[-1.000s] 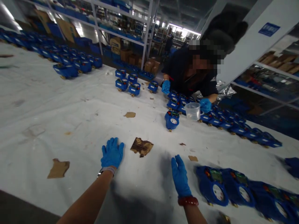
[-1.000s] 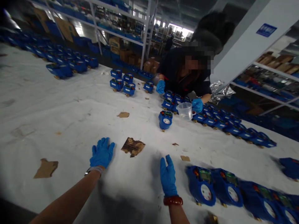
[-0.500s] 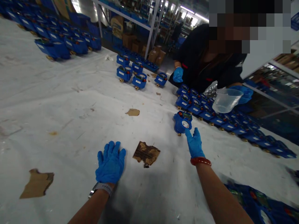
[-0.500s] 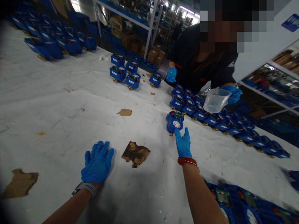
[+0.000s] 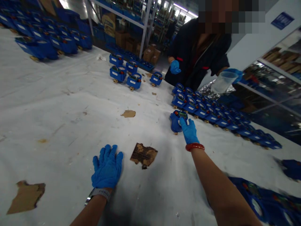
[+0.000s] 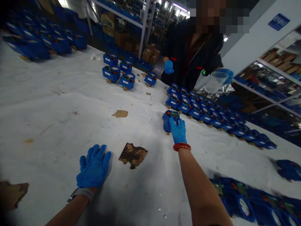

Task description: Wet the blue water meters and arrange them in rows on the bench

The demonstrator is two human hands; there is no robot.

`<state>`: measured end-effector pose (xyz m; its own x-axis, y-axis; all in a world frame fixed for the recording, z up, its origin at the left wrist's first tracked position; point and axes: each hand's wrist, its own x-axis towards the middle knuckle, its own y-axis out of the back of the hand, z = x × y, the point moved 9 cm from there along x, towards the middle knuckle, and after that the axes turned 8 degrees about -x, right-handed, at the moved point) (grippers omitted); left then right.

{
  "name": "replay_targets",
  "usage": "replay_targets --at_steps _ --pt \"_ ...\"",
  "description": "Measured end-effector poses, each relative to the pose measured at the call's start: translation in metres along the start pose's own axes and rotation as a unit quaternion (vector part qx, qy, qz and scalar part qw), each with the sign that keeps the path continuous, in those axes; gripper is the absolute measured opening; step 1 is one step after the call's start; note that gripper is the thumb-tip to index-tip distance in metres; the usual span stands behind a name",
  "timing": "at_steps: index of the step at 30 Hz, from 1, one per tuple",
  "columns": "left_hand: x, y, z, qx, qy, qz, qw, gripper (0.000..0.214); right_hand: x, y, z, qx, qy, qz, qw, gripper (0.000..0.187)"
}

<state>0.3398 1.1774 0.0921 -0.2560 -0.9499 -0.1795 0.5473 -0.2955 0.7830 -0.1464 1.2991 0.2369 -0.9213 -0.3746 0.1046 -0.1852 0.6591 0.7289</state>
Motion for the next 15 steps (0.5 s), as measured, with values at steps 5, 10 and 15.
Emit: replay_targets --at_steps 5,10,15 --pt "0.002 0.007 0.004 -0.002 -0.006 -0.008 1.000 0.078 -0.106 0.021 0.018 0.042 0.039 0.023 0.998 0.108" --pt "-0.003 0.028 0.027 0.024 -0.070 0.016 0.997 0.091 -0.243 0.054 0.093 0.053 -0.015 0.043 0.998 0.092" --pt "-0.007 0.038 0.042 0.041 -0.096 0.030 0.994 0.097 -0.360 0.076 0.196 0.098 -0.209 0.067 0.971 0.098"
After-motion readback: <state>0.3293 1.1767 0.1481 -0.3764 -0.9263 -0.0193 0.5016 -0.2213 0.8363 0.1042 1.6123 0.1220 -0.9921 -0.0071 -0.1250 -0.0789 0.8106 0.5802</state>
